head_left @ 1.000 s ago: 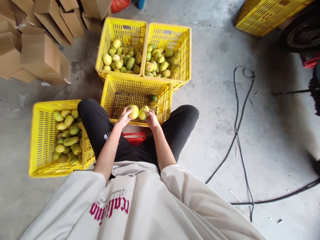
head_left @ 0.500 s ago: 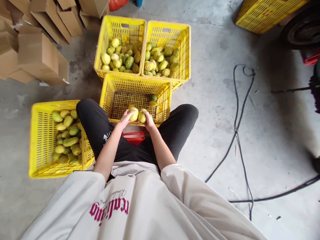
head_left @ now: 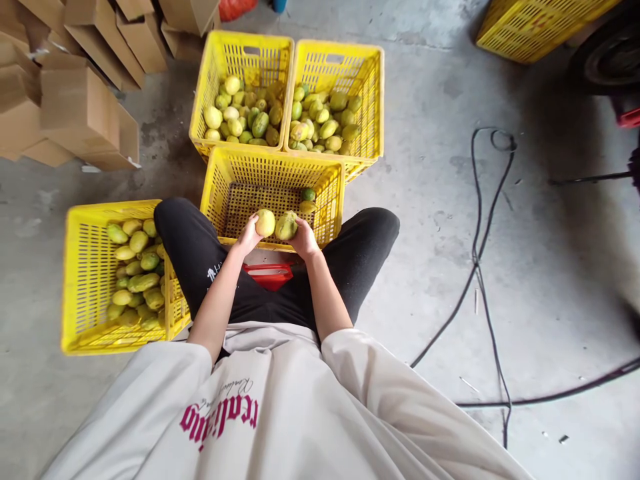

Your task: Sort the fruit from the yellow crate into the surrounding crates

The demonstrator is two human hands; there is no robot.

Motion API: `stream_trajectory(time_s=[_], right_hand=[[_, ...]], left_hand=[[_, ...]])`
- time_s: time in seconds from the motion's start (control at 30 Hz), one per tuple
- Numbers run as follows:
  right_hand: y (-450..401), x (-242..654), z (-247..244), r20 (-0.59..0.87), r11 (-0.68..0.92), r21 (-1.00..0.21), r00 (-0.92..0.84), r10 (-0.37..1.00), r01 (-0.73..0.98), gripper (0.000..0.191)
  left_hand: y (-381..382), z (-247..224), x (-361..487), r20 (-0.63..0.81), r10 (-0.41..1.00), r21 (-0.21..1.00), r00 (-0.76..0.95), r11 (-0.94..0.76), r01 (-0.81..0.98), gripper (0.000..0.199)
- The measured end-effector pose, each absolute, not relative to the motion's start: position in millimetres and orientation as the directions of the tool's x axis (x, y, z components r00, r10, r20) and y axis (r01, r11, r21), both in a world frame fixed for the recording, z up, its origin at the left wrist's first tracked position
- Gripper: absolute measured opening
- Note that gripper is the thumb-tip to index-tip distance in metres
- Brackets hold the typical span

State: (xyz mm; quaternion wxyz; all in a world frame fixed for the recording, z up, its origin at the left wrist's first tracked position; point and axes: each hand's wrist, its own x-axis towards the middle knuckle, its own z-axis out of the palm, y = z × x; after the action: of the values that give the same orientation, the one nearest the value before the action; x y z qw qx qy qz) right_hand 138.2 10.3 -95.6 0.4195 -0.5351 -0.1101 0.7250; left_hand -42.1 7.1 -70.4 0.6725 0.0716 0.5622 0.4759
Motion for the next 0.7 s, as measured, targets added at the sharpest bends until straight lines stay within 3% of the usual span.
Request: stream_trajectory(time_s=[0.2,0.4,0.57,0.7], right_hand=[[6,143,-90,-0.626,-0.573,-0.638,-0.087,0.775,-0.514,0.055],[0,132,-96,-0.619,-0.569,-0.651,-0.084,0.781,-0.503,0.052],[1,132,-98,-0.663,-0.613,-0.653,-0.056,0.747,-0.444,0.053],[1,128,-97,-0.670,-0.612,-0.664,-0.022,0.742,-0.429,0.051]], left_hand=[[9,-55,-44,-0.703,0.690,0.649,-0.171,0.524,-0.552,0.050],[1,-52,-43,-0.691,0.721,0.656,-0.048,0.598,-0.460,0.039],[-2,-51,-39,-0.702,0.710,0.668,-0.060,0.626,-0.402,0.049],[-2,-47,-34,-0.710,0.698,0.655,-0.094,0.605,-0.453,0.052]])
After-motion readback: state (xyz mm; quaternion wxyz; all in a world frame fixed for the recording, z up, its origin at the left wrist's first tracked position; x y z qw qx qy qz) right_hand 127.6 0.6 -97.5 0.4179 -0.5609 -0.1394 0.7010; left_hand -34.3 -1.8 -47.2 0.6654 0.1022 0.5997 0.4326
